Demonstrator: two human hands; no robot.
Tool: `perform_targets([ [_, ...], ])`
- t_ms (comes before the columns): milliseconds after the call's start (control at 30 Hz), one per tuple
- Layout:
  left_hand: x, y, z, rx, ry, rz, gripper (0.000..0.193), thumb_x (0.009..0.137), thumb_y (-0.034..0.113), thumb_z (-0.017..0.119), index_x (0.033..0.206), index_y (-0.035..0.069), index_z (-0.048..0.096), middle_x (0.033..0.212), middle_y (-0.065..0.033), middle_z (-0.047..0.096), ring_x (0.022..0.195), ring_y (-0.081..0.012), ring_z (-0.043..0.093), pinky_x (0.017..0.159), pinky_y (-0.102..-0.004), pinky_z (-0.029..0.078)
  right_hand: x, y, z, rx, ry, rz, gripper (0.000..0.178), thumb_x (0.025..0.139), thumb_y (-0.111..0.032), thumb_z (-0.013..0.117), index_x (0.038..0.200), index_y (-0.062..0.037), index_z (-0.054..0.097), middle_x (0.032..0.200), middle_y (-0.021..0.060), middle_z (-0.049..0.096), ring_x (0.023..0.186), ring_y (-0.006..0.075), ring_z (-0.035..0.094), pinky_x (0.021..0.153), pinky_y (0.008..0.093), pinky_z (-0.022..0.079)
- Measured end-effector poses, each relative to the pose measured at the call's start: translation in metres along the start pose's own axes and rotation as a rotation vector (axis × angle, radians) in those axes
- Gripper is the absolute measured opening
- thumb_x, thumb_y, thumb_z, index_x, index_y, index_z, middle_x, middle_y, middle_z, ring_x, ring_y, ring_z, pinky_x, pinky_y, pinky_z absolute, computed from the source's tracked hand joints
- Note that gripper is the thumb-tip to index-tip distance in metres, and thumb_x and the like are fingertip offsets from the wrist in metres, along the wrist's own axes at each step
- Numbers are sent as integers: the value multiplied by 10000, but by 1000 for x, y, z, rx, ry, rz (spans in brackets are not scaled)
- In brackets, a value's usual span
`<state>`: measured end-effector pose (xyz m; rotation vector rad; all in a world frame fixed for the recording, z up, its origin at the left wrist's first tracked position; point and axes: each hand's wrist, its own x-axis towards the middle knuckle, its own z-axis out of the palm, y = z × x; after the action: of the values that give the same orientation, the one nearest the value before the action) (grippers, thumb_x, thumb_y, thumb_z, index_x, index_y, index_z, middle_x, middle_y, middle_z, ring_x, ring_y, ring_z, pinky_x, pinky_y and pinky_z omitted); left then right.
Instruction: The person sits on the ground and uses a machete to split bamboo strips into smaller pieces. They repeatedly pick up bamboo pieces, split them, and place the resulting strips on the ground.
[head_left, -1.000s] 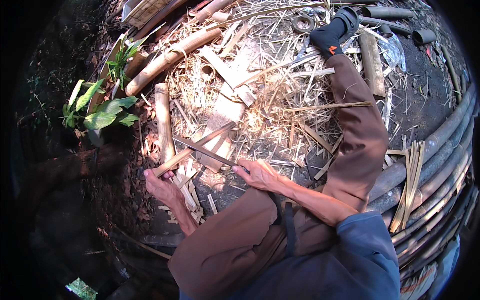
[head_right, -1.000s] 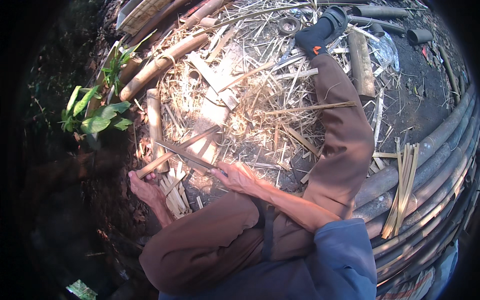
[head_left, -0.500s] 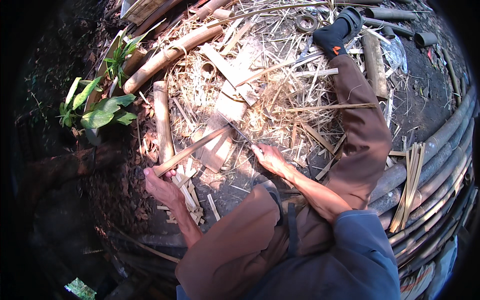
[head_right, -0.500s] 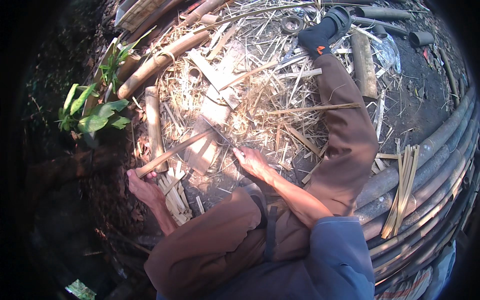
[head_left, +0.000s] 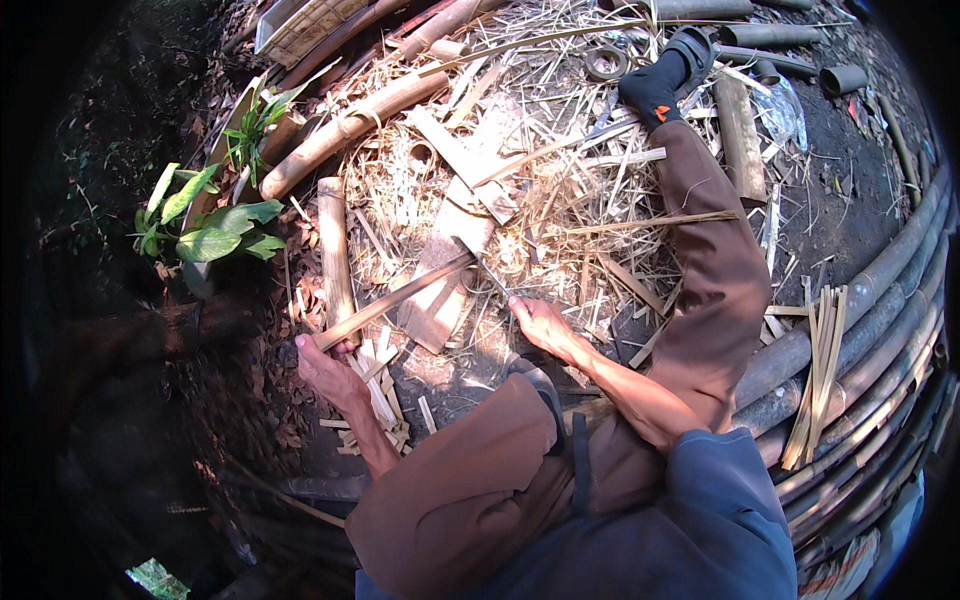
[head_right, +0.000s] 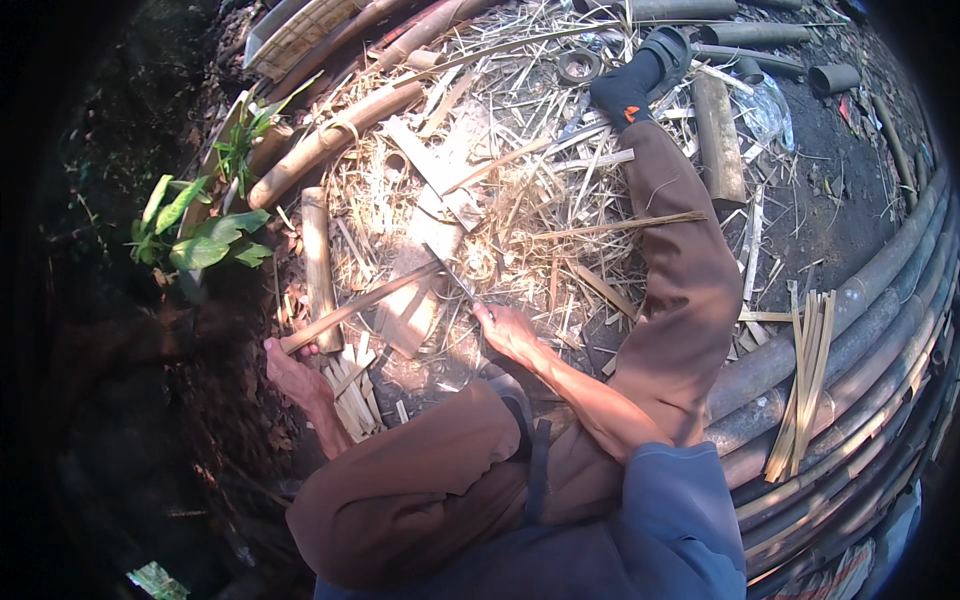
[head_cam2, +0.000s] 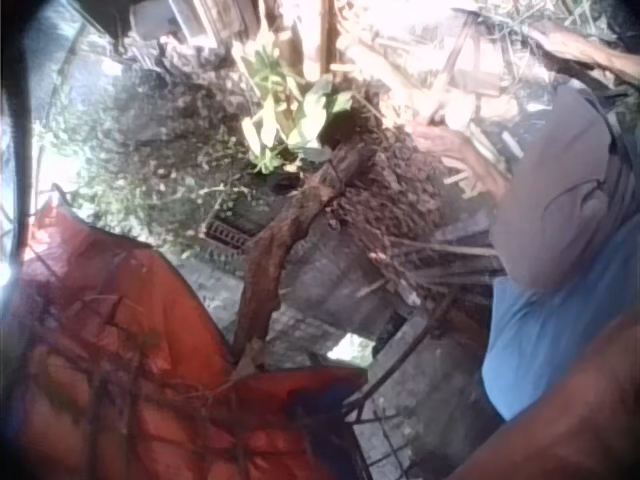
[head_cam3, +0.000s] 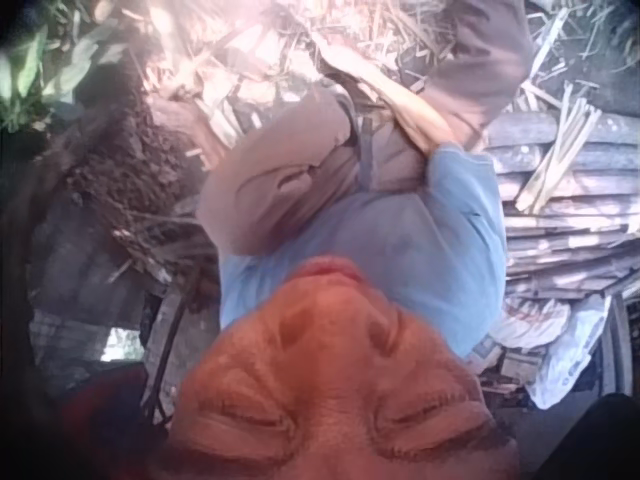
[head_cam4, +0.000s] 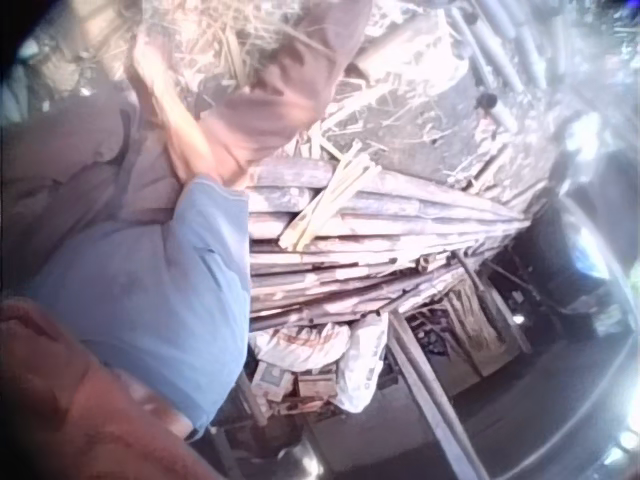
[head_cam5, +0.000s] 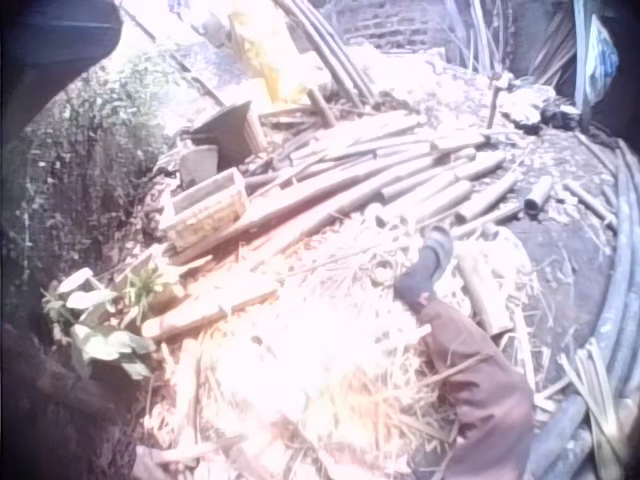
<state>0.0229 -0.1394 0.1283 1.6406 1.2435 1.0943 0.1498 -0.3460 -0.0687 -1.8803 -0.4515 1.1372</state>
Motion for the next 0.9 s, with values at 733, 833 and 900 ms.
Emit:
perform_targets([
  [733, 3, 2, 44, -856, -245, -307, 724, 917, 720, 302, 900, 33, 529, 852, -94, 532, 832, -215, 511, 869, -375, 402, -40, -46, -7, 136, 23, -47, 486, 977, -437, 450, 1169, -19, 605, 658, 98, 512, 628, 186, 493, 635, 369, 439],
  [833, 3, -20, 79, -1151, -491, -231, 721, 915, 721, 309, 815, 35, 506, 727, -66, 474, 729, -186, 431, 754, -334, 362, -78, -108, -35, 198, -15, -153, 511, 987, -363, 471, 1422, -95, 435, 685, 58, 532, 612, 114, 470, 607, 313, 440],
  [900, -10, -25, 94, -1030, -458, -157, 693, 928, 699, 321, 772, 45, 490, 699, -44, 444, 709, -170, 395, 725, -316, 330, -95, -141, -40, 164, -11, -272, 523, 1003, -309, 457, 1480, -121, 354, 675, 13, 511, 604, 64, 451, 574, 261, 416],
])
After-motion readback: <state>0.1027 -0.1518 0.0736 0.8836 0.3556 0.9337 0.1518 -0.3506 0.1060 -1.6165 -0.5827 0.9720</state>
